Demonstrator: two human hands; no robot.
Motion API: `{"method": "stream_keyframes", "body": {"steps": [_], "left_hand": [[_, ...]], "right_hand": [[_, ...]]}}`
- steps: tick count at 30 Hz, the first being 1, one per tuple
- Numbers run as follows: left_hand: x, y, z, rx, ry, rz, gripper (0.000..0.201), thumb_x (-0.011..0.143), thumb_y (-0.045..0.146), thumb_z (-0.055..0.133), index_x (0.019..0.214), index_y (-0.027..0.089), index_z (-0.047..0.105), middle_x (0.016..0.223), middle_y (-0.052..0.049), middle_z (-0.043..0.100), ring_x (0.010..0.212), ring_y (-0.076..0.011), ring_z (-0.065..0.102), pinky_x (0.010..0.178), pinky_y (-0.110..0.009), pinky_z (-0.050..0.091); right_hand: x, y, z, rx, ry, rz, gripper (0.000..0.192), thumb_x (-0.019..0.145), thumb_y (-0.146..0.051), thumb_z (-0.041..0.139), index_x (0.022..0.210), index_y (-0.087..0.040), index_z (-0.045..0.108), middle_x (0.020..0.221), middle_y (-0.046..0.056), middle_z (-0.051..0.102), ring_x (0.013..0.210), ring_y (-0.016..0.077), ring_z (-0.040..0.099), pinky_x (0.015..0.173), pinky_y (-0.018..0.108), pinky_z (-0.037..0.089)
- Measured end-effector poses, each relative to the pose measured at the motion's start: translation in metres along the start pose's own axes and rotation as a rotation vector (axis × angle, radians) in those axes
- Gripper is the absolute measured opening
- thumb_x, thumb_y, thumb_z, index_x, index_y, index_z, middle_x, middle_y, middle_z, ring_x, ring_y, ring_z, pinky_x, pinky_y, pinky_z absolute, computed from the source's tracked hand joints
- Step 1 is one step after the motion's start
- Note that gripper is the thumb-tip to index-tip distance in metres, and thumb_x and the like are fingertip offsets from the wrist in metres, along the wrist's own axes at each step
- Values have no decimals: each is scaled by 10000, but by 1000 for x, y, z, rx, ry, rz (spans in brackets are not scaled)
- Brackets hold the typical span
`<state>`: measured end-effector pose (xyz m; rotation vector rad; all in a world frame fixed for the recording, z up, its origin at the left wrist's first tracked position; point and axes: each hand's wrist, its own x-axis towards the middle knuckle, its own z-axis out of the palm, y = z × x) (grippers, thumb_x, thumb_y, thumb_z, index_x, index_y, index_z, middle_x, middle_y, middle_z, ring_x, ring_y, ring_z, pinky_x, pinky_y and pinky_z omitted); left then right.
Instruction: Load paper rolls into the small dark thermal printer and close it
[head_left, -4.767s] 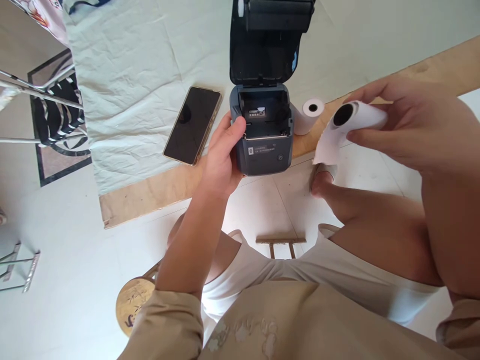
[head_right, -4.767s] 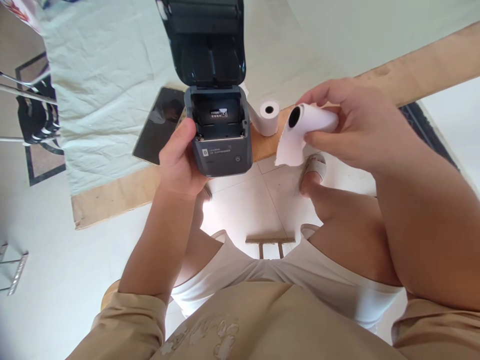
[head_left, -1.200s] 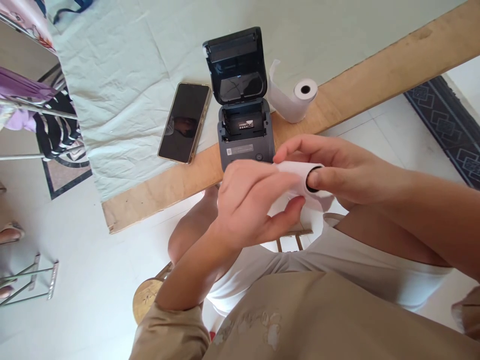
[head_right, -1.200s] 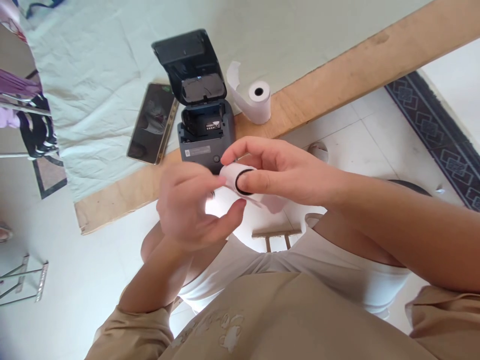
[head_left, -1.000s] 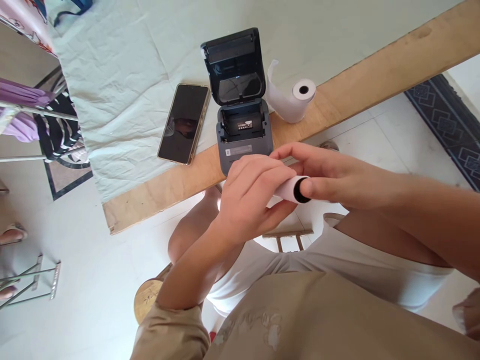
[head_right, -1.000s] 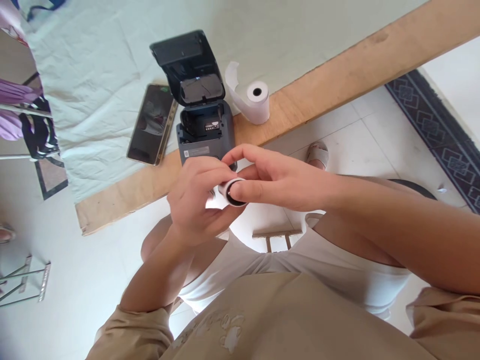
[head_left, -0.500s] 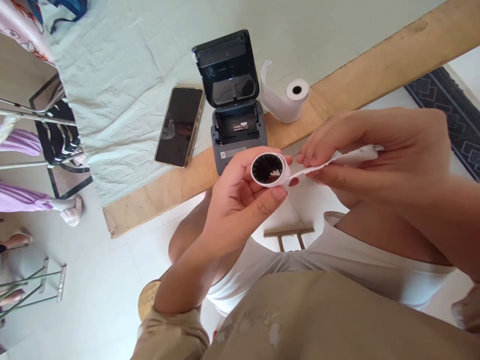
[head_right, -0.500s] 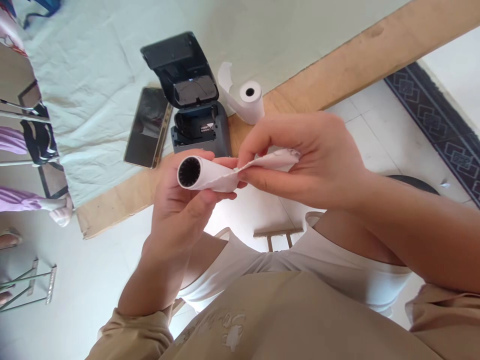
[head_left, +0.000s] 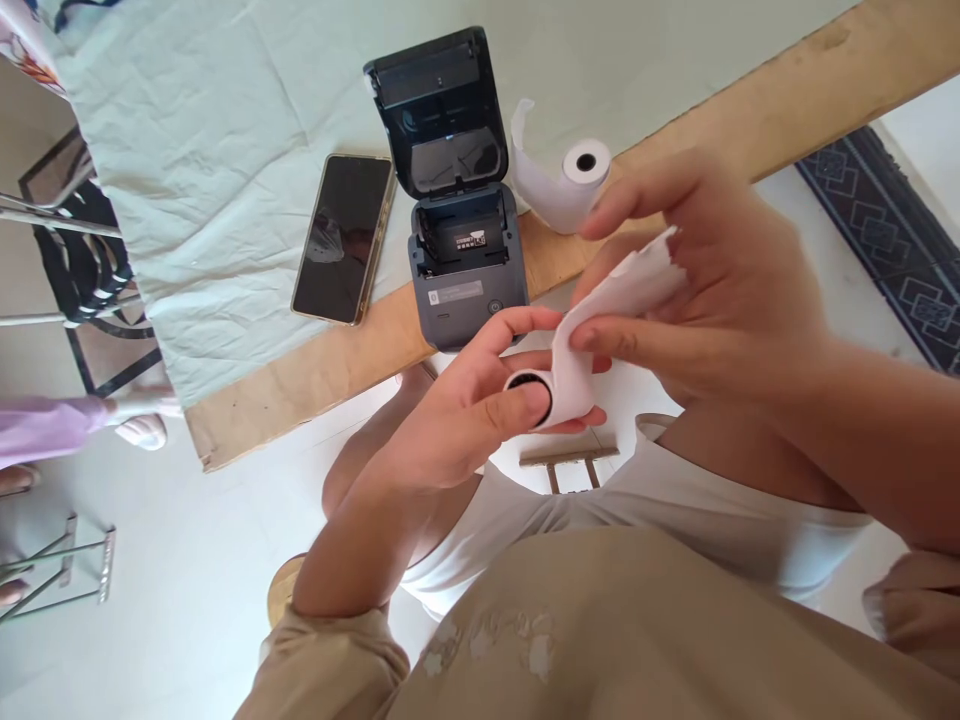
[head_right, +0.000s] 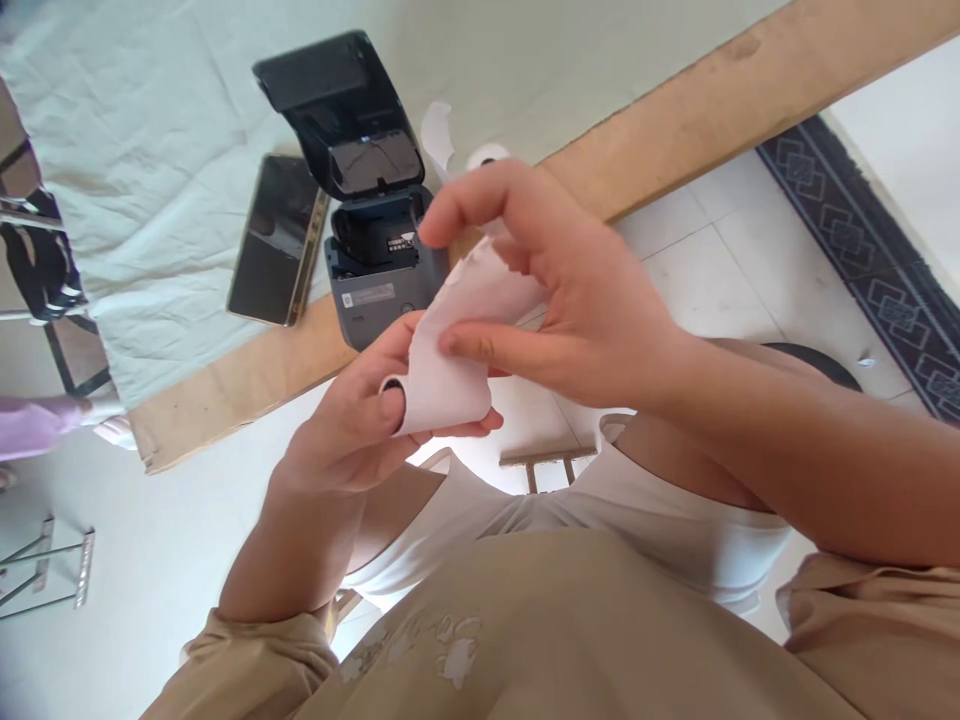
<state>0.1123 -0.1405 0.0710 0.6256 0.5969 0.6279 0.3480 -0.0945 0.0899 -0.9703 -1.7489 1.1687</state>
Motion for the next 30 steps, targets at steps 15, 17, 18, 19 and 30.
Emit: {"method": "stream_keyframes", "body": {"steps": [15, 17, 18, 19, 30], "left_hand": [[12, -12, -1, 110, 91, 80, 787, 822, 614, 972, 1468, 363, 599, 1386, -63, 764, 1032, -274, 835, 793, -363, 677], [11, -12, 1, 101, 94, 62, 762, 806, 616, 983, 1414, 349, 611, 1381, -67, 757, 1079, -304, 834, 811, -382, 684], [11, -12, 3, 83, 89, 57, 757, 805, 613, 986, 1402, 350, 603, 1388, -67, 751, 1105, -322, 837, 836, -405, 695], [11, -12, 4, 58, 74, 57, 745, 815, 597, 985, 1399, 358, 590, 1399, -61, 741, 1120, -334, 842, 861, -433, 707], [20, -16, 8, 43, 18, 116, 762, 815, 501, 1003, 1405, 359, 542, 1374, -37, 767, 1086, -302, 868, 837, -406, 753]], "right_hand": [[-8, -2, 3, -151, -237, -397, 255, 1032, -33, 487, 1064, -235, 638, 1130, -31, 752, 925, 46, 709, 812, 198, 610], [-9, -3, -3, -154, -314, -384, 145, 1093, -164, 526, 1131, -243, 642, 1131, -21, 777, 1000, 83, 756, 862, 240, 630], [-10, -2, -4, -175, -325, -397, 90, 1109, -257, 576, 1172, -247, 640, 1091, -16, 785, 1020, 114, 773, 880, 276, 632], [-11, 0, -4, -209, -328, -412, 133, 1107, -338, 627, 1210, -253, 633, 1049, -16, 791, 1032, 141, 786, 895, 311, 626], [-16, 9, 3, -278, -329, -400, 192, 1024, -317, 757, 1185, -299, 654, 1091, -42, 823, 950, 156, 765, 978, 379, 540]]}}
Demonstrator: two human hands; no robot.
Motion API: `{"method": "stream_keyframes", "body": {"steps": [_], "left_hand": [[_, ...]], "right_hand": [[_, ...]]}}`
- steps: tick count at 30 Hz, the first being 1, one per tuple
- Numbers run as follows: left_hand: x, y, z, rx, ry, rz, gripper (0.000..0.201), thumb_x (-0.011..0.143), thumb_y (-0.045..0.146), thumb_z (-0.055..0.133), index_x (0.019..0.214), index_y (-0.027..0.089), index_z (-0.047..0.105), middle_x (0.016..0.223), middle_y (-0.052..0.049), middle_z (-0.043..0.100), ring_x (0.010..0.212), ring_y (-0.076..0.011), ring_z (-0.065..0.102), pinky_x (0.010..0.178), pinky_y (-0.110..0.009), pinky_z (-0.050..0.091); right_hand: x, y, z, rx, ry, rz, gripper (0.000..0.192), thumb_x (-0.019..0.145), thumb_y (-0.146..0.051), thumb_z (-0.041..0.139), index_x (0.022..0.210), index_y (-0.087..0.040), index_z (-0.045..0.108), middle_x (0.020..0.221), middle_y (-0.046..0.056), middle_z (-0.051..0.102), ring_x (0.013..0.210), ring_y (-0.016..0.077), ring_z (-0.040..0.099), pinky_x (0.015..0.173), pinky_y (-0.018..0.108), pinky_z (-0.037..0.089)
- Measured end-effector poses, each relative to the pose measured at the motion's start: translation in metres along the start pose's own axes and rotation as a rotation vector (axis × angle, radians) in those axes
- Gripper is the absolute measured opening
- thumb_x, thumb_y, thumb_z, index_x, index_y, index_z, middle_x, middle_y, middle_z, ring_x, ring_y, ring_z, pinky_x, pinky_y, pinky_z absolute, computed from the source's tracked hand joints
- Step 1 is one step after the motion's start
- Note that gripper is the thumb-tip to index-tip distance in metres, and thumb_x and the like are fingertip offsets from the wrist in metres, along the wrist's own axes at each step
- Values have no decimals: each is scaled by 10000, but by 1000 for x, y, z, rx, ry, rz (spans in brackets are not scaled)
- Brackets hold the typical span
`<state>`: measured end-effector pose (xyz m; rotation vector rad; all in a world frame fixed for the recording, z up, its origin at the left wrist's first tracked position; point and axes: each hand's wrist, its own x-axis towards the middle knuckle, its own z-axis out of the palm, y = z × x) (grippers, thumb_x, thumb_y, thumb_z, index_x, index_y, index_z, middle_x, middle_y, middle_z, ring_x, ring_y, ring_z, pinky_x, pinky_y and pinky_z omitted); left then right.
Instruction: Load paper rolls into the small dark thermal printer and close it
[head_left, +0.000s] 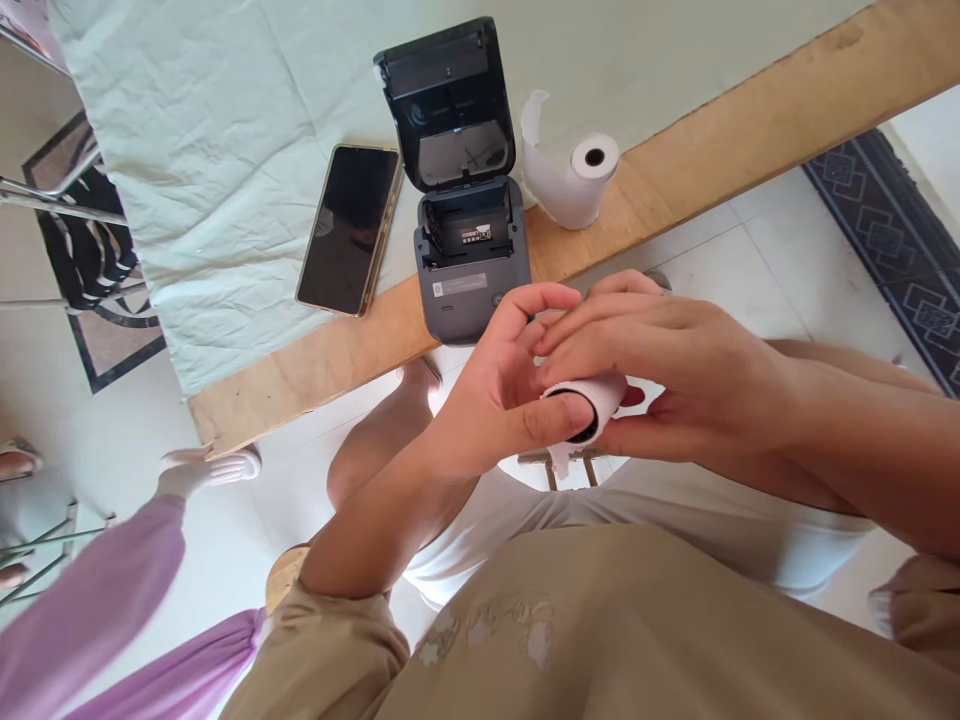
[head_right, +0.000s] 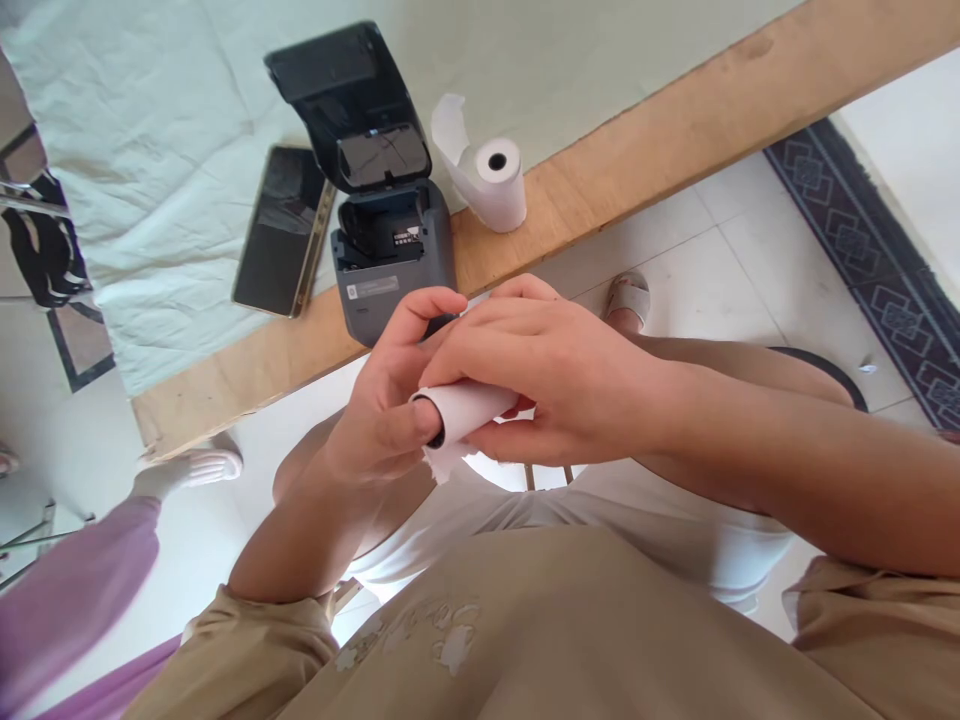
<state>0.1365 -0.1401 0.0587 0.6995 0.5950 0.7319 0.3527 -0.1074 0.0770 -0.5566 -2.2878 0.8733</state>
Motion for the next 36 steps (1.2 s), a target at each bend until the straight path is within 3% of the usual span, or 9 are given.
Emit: {"method": "stream_keyframes", "body": {"steps": [4, 6, 10, 12, 16, 21, 25, 30, 36], "left_hand": [[1, -3, -5, 74, 3, 33, 740, 826, 599, 974, 1412, 374, 583, 1484, -55, 735, 1071, -290, 862, 732, -347, 715], [0, -4, -6, 155, 3, 95, 758, 820, 645, 963, 1442, 368, 632, 1482, -50, 737, 1103, -289, 848, 717, -322, 678], [-4, -2, 1, 336, 96, 248, 627, 853, 667, 933, 1349, 327, 756, 1291, -34, 805, 1144, -280, 818, 866, -361, 674], [-6, 0, 7, 390, 188, 262, 470, 914, 620, 902, 1254, 313, 799, 1153, -30, 826, 1027, -233, 799, 851, -349, 663], [-8, 7, 13, 509, 302, 288, 379, 978, 616, 844, 1074, 248, 833, 840, -15, 748, 748, -154, 653, 680, -296, 569], [-7, 7, 10, 462, 323, 267, 473, 947, 706, 837, 1049, 246, 793, 933, -41, 779, 781, -184, 701, 692, -327, 591], [-5, 0, 5, 366, 294, 256, 517, 945, 752, 809, 1120, 266, 776, 986, -54, 781, 838, -213, 737, 720, -353, 602], [-1, -1, 4, 339, 314, 273, 574, 859, 691, 932, 1231, 294, 749, 1035, -36, 797, 884, -224, 771, 713, -337, 622], [5, 5, 8, 454, 343, 334, 456, 915, 660, 894, 968, 234, 738, 848, -7, 742, 695, -144, 684, 628, -299, 592]], "right_hand": [[7, -7, -6, 42, 2, 130, 65, 1034, -331, 696, 1085, -324, 736, 1074, 12, 811, 903, 185, 751, 876, 385, 621], [10, -11, -8, 20, 100, 241, 49, 1016, -349, 716, 1050, -320, 735, 1030, 30, 796, 874, 198, 746, 850, 392, 651], [10, -7, -7, -47, 278, 325, 349, 943, -542, 854, 888, -281, 629, 987, 49, 789, 862, 218, 746, 771, 397, 650], [9, -2, -5, -66, 273, 230, 452, 945, -561, 861, 815, -261, 549, 965, 27, 777, 848, 185, 734, 735, 361, 619], [7, 3, -4, -76, 227, 47, 311, 1008, -380, 807, 894, -258, 545, 977, -6, 704, 855, 123, 692, 717, 290, 570], [6, -3, -11, 92, 225, 201, 210, 994, -401, 769, 1042, -287, 599, 948, -7, 705, 796, 150, 670, 708, 335, 565], [7, -7, -14, 130, 145, 306, 192, 963, -384, 785, 1009, -277, 633, 851, -36, 718, 685, 120, 639, 666, 310, 542], [7, -7, -10, 195, 165, 390, 206, 931, -331, 788, 1018, -267, 613, 875, -28, 723, 683, 109, 630, 641, 284, 532], [4, -3, -10, 146, 208, 404, 243, 889, -299, 789, 1014, -262, 584, 926, -7, 739, 743, 133, 669, 670, 305, 552]]}}
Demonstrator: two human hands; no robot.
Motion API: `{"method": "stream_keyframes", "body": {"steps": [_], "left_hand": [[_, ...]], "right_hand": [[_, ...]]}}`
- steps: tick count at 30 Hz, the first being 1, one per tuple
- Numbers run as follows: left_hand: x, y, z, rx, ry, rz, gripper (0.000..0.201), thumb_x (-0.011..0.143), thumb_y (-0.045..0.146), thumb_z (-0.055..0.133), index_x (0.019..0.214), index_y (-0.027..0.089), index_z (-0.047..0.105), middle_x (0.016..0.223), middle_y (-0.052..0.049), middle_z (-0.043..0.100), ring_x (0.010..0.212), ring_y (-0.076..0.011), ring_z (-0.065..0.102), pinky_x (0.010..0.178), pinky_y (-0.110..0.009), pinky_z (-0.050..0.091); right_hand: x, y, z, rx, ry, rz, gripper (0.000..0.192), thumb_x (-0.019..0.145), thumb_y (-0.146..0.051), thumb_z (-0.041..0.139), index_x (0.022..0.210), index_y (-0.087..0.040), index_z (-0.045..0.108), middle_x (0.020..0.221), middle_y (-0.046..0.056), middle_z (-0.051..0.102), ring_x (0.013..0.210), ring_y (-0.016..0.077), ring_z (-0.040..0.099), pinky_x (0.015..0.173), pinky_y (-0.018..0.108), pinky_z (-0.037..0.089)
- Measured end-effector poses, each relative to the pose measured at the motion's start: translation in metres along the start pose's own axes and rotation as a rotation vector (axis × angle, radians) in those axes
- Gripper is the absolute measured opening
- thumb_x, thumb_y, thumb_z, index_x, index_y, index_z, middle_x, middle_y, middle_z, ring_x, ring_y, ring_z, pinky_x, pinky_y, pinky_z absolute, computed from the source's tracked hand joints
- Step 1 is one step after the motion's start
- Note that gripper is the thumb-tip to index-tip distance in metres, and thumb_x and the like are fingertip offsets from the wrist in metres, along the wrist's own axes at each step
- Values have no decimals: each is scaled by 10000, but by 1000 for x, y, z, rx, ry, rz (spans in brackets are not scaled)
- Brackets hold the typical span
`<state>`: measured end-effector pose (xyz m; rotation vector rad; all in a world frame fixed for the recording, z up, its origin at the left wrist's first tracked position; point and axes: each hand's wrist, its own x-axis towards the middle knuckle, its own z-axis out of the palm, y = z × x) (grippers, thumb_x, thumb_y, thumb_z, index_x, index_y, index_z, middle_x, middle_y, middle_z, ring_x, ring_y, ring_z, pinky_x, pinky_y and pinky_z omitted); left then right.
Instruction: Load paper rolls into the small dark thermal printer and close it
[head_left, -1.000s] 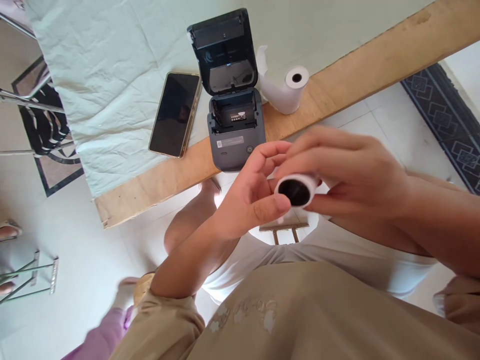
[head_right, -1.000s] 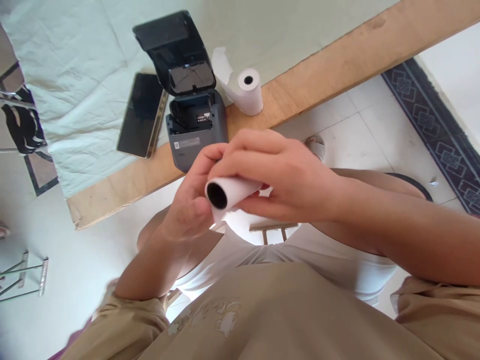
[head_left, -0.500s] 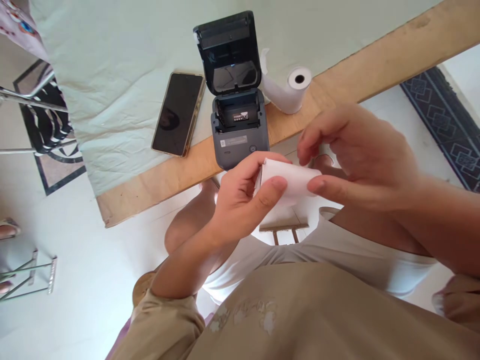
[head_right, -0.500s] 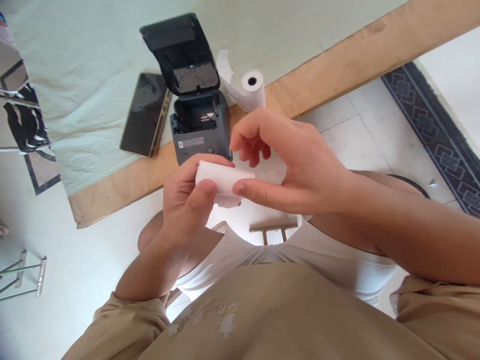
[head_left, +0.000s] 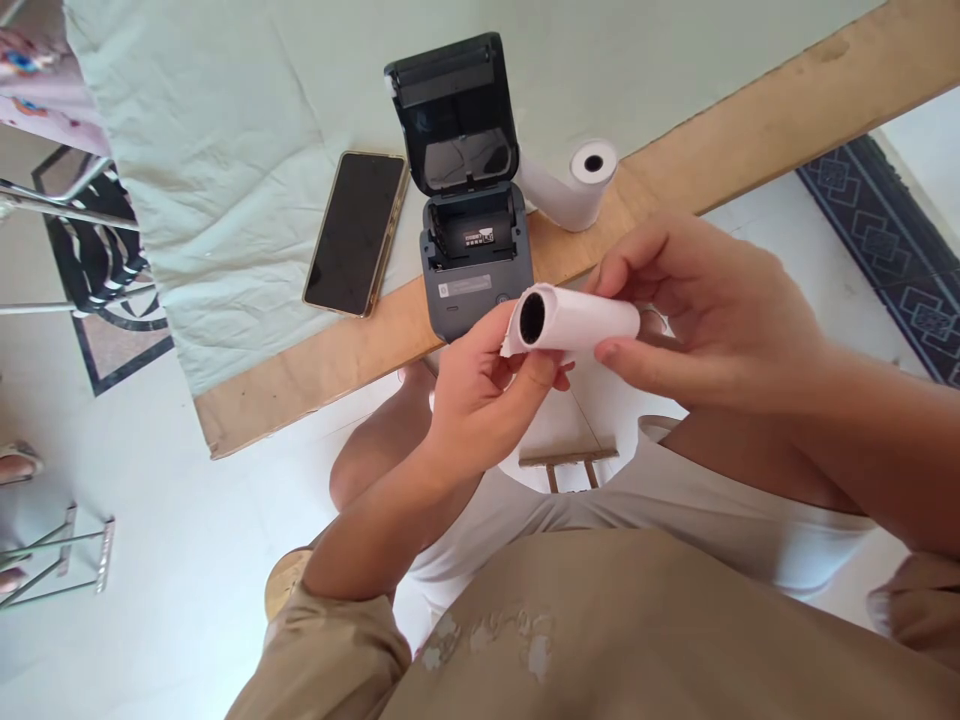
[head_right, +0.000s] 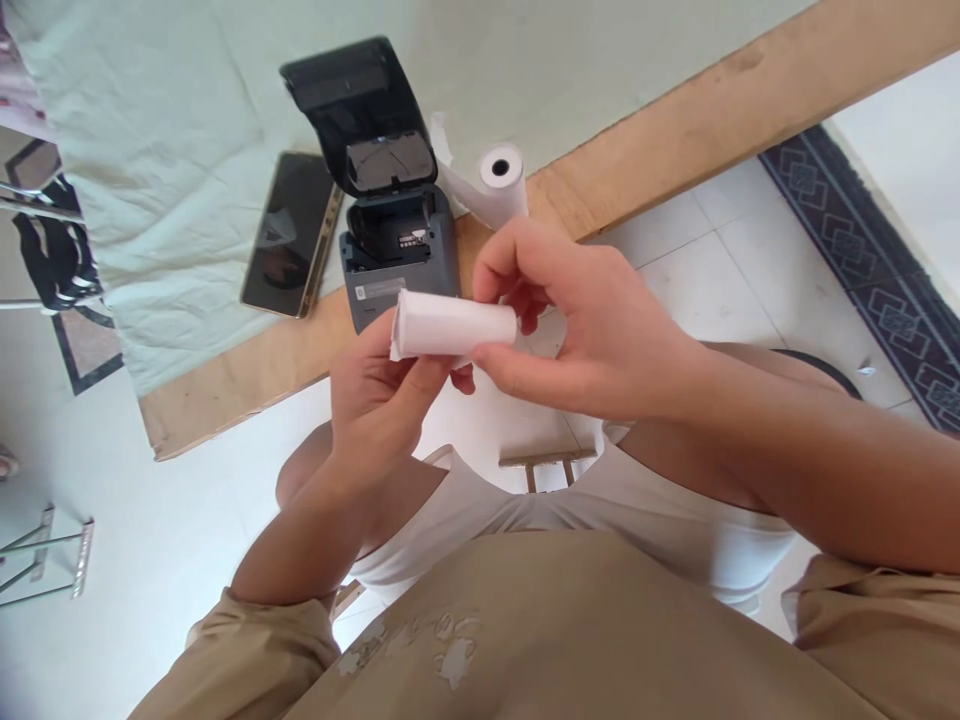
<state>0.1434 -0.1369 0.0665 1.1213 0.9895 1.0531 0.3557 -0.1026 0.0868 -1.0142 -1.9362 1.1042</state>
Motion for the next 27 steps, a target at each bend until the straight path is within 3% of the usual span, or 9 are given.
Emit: {"method": "stream_keyframes", "body": {"steps": [5, 8, 11, 14, 17, 21, 27], "left_hand": [[-5, 1, 0, 286, 46, 60, 446, 1046, 520, 749, 742, 228, 604, 613, 33, 606, 531, -99, 505, 509, -270, 412], [-6, -1, -1, 510, 88, 176, 442, 990, 327, 728, 663, 228, 447, 536, 60, 474, 512, -85, 376, 505, -278, 310], [-5, -1, -1, 615, 49, 296, 415, 947, 246, 665, 659, 228, 367, 523, 64, 434, 494, -82, 323, 494, -293, 244], [-5, 0, -2, 660, 32, 350, 402, 964, 238, 636, 664, 230, 369, 525, 61, 436, 482, -85, 328, 497, -307, 225], [-6, 1, -3, 677, 39, 361, 401, 967, 227, 640, 671, 232, 370, 519, 68, 397, 473, -86, 306, 502, -314, 222], [-6, 1, -4, 658, 47, 363, 412, 948, 208, 649, 663, 234, 352, 509, 72, 352, 467, -89, 283, 503, -323, 214], [-7, 2, -6, 569, 42, 261, 379, 978, 261, 643, 656, 236, 446, 538, 51, 425, 510, -102, 349, 520, -315, 278]], "right_hand": [[-1, -1, 6, -145, -70, -17, 267, 846, -293, 779, 1057, -259, 620, 880, -35, 757, 665, 119, 649, 612, 278, 492], [-2, -1, 10, -131, -105, 31, 255, 842, -271, 721, 1081, -245, 635, 832, -45, 741, 610, 103, 624, 555, 252, 439], [-2, 0, 11, -42, -150, 129, 221, 868, -296, 728, 1054, -247, 620, 747, -59, 688, 548, 88, 569, 486, 225, 412], [-1, 1, 10, 19, -141, 180, 209, 888, -362, 745, 1005, -242, 620, 701, -67, 652, 540, 82, 556, 462, 207, 415], [-2, 5, 9, 49, -112, 181, 205, 864, -302, 723, 1040, -239, 639, 739, -54, 671, 592, 93, 596, 499, 211, 445], [-4, 10, 8, 108, -96, 130, 477, 864, -181, 677, 1328, -278, 626, 758, -75, 653, 606, 106, 586, 551, 235, 479], [-2, 9, 8, -26, -100, -75, 383, 933, -210, 722, 1303, -307, 723, 1144, 23, 809, 879, 162, 735, 692, 288, 596]]}}
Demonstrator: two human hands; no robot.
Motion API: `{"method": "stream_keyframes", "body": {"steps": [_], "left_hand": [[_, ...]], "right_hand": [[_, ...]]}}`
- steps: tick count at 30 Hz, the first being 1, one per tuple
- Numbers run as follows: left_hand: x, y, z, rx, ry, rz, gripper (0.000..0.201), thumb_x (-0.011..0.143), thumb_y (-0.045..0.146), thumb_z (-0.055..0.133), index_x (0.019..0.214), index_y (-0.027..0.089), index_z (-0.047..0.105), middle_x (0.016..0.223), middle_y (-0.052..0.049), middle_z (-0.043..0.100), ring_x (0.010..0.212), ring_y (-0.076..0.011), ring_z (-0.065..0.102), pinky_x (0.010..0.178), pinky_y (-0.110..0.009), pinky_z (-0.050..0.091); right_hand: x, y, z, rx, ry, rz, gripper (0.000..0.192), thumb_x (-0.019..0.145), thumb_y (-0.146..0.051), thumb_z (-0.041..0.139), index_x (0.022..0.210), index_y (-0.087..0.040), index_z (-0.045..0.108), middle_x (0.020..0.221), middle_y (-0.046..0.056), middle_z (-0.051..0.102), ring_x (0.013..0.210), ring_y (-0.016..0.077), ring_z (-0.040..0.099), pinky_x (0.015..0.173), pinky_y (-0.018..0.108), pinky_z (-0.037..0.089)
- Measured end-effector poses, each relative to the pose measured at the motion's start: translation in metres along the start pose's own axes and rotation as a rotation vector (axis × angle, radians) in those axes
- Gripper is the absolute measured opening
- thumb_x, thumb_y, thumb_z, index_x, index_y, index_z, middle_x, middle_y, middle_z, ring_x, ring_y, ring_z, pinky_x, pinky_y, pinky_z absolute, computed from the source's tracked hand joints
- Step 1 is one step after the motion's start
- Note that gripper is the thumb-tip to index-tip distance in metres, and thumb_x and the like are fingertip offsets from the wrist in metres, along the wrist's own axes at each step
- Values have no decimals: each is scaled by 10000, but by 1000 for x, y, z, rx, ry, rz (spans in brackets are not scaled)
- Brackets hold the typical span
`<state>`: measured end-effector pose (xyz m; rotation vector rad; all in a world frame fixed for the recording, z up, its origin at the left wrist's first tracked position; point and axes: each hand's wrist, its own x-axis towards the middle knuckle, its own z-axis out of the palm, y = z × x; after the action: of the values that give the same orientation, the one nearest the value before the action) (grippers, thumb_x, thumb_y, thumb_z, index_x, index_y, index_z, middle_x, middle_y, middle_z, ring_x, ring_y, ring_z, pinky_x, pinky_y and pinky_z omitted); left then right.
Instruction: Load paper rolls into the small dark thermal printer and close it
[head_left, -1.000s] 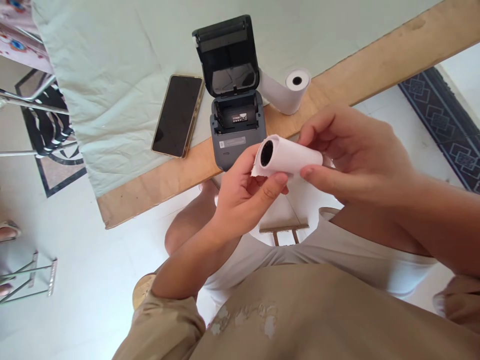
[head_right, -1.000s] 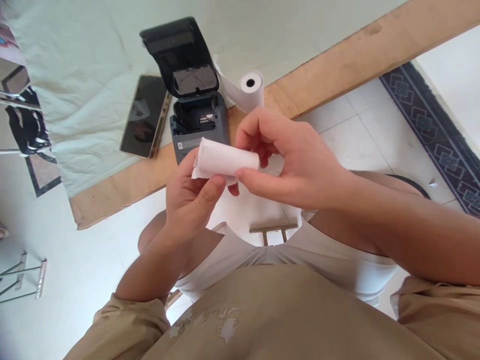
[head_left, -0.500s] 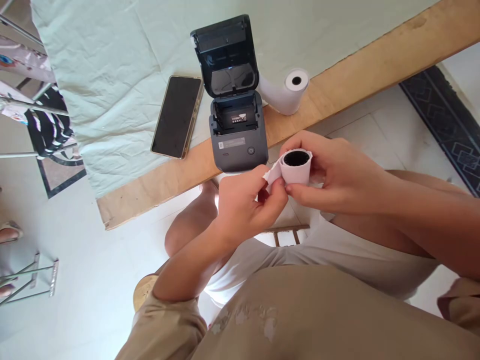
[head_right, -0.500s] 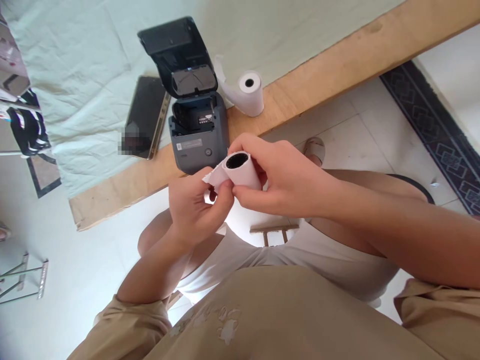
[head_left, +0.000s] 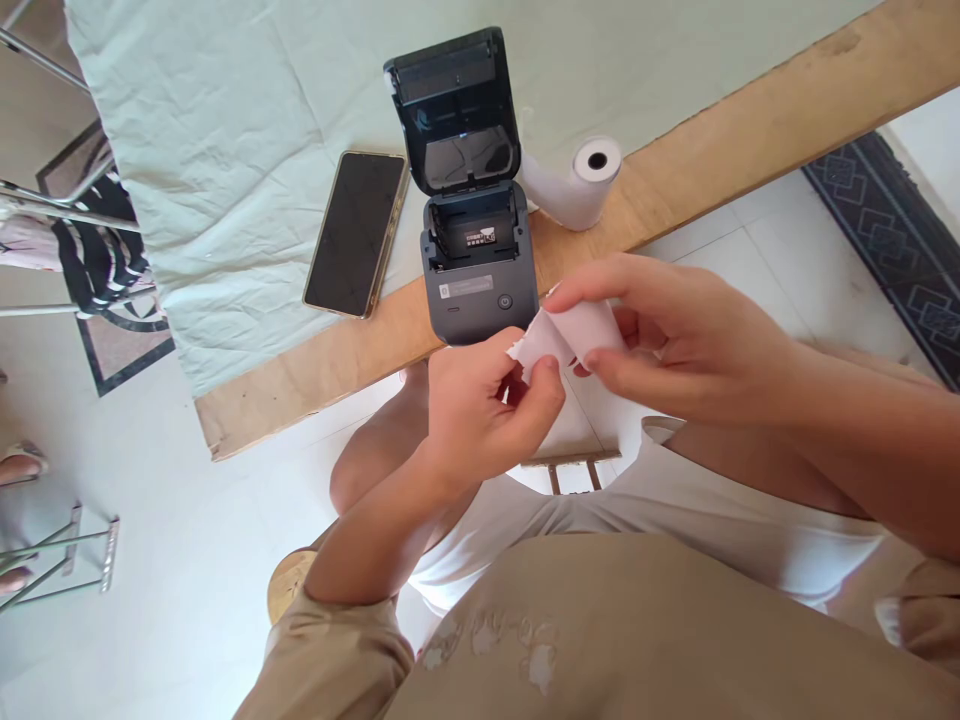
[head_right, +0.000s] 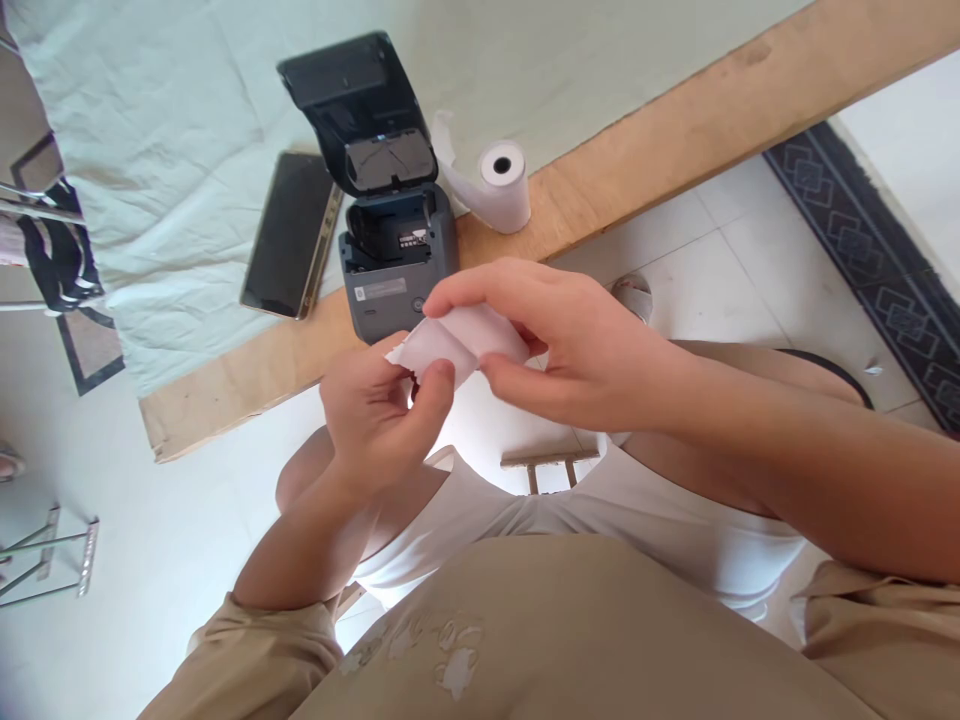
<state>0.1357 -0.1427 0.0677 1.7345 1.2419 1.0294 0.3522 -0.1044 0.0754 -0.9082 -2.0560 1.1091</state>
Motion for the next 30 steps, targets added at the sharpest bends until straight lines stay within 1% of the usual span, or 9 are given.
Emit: {"method": "stream_keyframes", "body": {"steps": [4, 8, 12, 17, 19, 22, 25, 28, 30], "left_hand": [[-2, 0, -5, -68, 20, -90, 421, 991, 268, 673, 639, 218, 449, 574, 40, 462, 532, -95, 408, 532, -303, 309], [0, -2, -8, -87, 24, -28, 402, 905, 195, 702, 624, 208, 414, 568, 52, 408, 528, -83, 365, 494, -274, 279], [2, -4, -8, -80, 36, 62, 371, 869, 135, 676, 634, 204, 398, 553, 64, 355, 505, -71, 310, 457, -261, 220], [4, -6, -2, -104, -40, 194, 329, 887, 105, 659, 682, 210, 425, 540, 78, 400, 494, -67, 339, 459, -253, 248], [6, -7, 2, -134, -76, 198, 290, 870, 84, 651, 707, 214, 449, 555, 83, 430, 497, -62, 366, 465, -245, 258], [7, -7, 7, -198, -97, 96, 283, 886, 167, 711, 739, 222, 475, 596, 74, 505, 531, -68, 425, 495, -240, 318], [8, -4, 10, -264, -96, -43, 404, 899, 324, 825, 725, 222, 475, 607, 62, 530, 561, -78, 444, 515, -243, 355], [10, 3, 11, -327, -95, -120, 487, 892, 338, 870, 667, 210, 457, 578, 61, 467, 551, -76, 398, 488, -240, 303], [12, 7, 10, -391, -112, -158, 506, 883, 305, 876, 631, 201, 450, 561, 60, 431, 543, -75, 374, 475, -236, 279]], "right_hand": [[-2, 3, 0, -49, -33, -56, 546, 916, -198, 784, 1441, -279, 653, 1340, 73, 790, 1074, 194, 784, 744, 267, 675], [-6, 6, -2, -242, 11, -182, 461, 1008, -280, 752, 1452, -235, 635, 1519, 95, 723, 1154, 172, 788, 730, 224, 681], [-8, 4, -4, -418, 89, -297, 367, 1045, -258, 700, 1404, -215, 641, 1417, 66, 775, 1174, 161, 800, 712, 208, 659], [-9, 2, 4, -551, 78, -290, 407, 1009, -146, 675, 1395, -269, 631, 1403, 40, 774, 1103, 165, 821, 582, 228, 597], [-9, 4, 9, -605, 92, -310, 389, 1024, -148, 668, 1388, -279, 630, 1359, 41, 784, 1030, 152, 823, 563, 237, 587], [-7, 5, 15, -635, 165, -394, 422, 1046, -121, 652, 1453, -212, 590, 1290, 75, 797, 1013, 146, 821, 639, 242, 644], [-5, 2, 16, -572, 223, -443, 411, 1061, -97, 606, 1457, -197, 560, 1271, 88, 809, 1081, 178, 827, 738, 286, 704], [-4, -5, 16, -591, 175, -481, 343, 1027, -42, 627, 1331, -200, 612, 1289, 99, 821, 1044, 194, 837, 716, 312, 707], [-5, -8, 16, -616, 150, -496, 350, 997, 0, 651, 1314, -149, 642, 1333, 147, 807, 1100, 202, 834, 785, 305, 726]]}}
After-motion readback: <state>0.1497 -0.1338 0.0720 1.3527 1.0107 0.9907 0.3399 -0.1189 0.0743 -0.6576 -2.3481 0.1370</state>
